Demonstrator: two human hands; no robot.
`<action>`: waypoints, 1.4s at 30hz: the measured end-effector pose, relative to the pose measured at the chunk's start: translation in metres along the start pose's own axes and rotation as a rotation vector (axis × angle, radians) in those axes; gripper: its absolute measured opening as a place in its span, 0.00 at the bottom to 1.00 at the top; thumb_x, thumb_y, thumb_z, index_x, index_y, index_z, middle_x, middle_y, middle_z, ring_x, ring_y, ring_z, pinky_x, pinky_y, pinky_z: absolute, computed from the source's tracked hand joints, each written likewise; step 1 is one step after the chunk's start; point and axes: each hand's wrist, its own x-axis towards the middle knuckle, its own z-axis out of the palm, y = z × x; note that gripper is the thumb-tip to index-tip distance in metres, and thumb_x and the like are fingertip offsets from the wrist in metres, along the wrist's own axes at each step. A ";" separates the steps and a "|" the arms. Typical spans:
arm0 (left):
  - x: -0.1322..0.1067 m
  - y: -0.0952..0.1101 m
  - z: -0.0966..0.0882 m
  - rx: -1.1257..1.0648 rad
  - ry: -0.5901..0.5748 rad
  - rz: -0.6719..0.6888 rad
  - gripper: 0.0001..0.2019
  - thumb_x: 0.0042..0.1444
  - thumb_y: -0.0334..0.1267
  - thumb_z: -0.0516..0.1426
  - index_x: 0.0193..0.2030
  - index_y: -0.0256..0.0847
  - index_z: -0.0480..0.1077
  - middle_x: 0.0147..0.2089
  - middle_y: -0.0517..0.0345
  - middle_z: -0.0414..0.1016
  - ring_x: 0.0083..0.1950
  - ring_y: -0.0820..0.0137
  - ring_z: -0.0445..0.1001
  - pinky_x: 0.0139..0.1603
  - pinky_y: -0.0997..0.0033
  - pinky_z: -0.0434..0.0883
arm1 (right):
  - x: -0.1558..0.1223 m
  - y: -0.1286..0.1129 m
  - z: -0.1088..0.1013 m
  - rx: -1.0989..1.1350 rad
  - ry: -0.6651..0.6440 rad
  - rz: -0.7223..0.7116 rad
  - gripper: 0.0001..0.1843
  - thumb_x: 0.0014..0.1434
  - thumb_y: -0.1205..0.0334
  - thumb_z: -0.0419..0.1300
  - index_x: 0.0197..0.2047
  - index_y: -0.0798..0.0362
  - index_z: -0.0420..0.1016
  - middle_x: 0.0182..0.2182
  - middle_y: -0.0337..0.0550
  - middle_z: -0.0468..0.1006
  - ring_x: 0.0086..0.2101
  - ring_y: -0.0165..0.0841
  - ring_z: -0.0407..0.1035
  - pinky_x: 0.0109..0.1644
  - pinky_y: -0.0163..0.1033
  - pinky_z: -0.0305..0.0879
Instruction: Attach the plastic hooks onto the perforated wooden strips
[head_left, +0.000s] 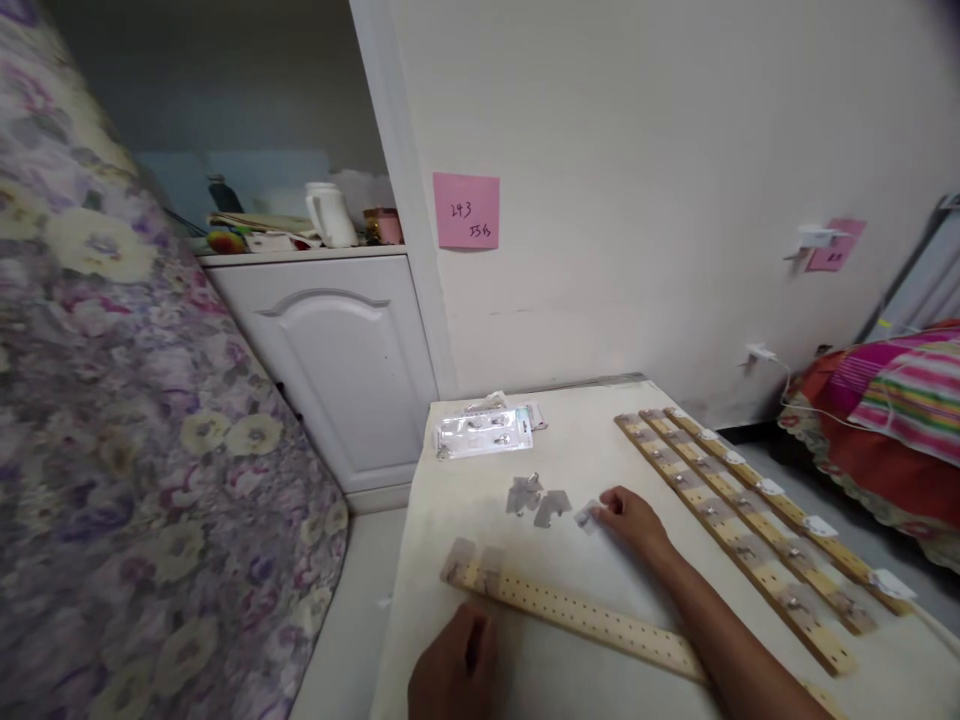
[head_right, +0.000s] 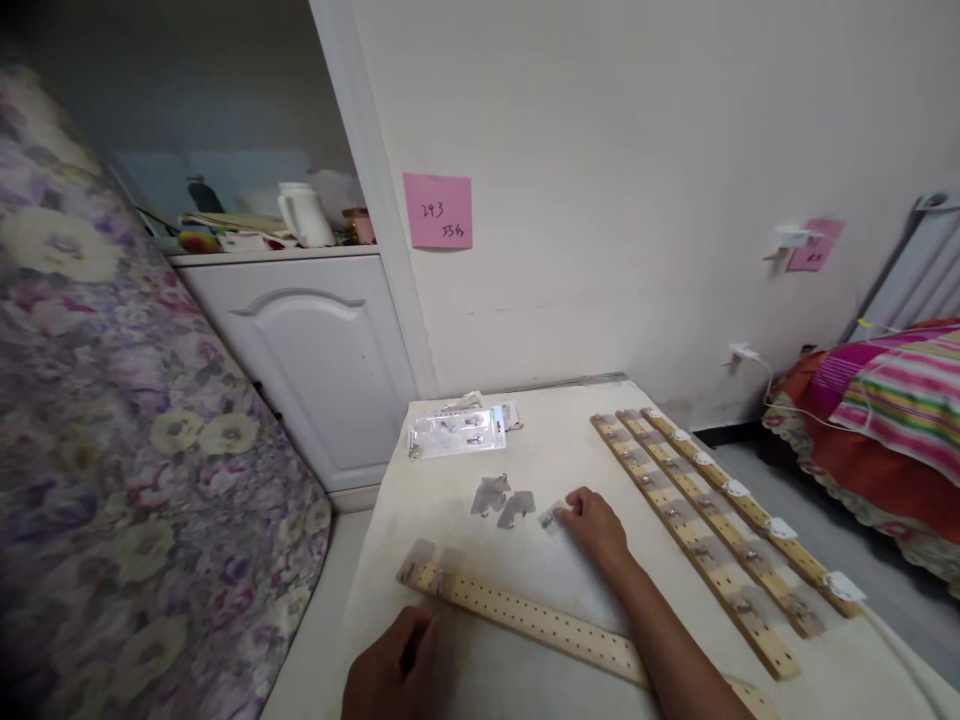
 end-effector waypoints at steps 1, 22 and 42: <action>0.000 0.000 0.001 -0.002 0.000 0.000 0.14 0.60 0.41 0.45 0.26 0.43 0.64 0.24 0.65 0.70 0.28 0.73 0.69 0.30 0.78 0.60 | 0.001 0.000 0.002 0.000 0.003 0.008 0.11 0.47 0.53 0.60 0.30 0.51 0.70 0.24 0.34 0.71 0.27 0.31 0.66 0.32 0.34 0.57; -0.004 0.006 0.028 -0.083 -0.163 0.068 0.11 0.59 0.37 0.46 0.30 0.42 0.68 0.28 0.60 0.73 0.31 0.70 0.70 0.33 0.74 0.61 | -0.017 -0.016 0.002 0.476 -0.161 -0.022 0.16 0.49 0.49 0.59 0.36 0.52 0.70 0.19 0.33 0.65 0.19 0.27 0.59 0.23 0.33 0.56; -0.003 0.023 0.025 -0.138 -0.117 -0.199 0.08 0.56 0.34 0.51 0.33 0.44 0.71 0.31 0.63 0.77 0.34 0.71 0.72 0.34 0.75 0.60 | -0.049 -0.065 0.067 0.566 -0.655 -0.117 0.08 0.52 0.60 0.59 0.35 0.55 0.71 0.21 0.32 0.63 0.24 0.26 0.57 0.28 0.33 0.51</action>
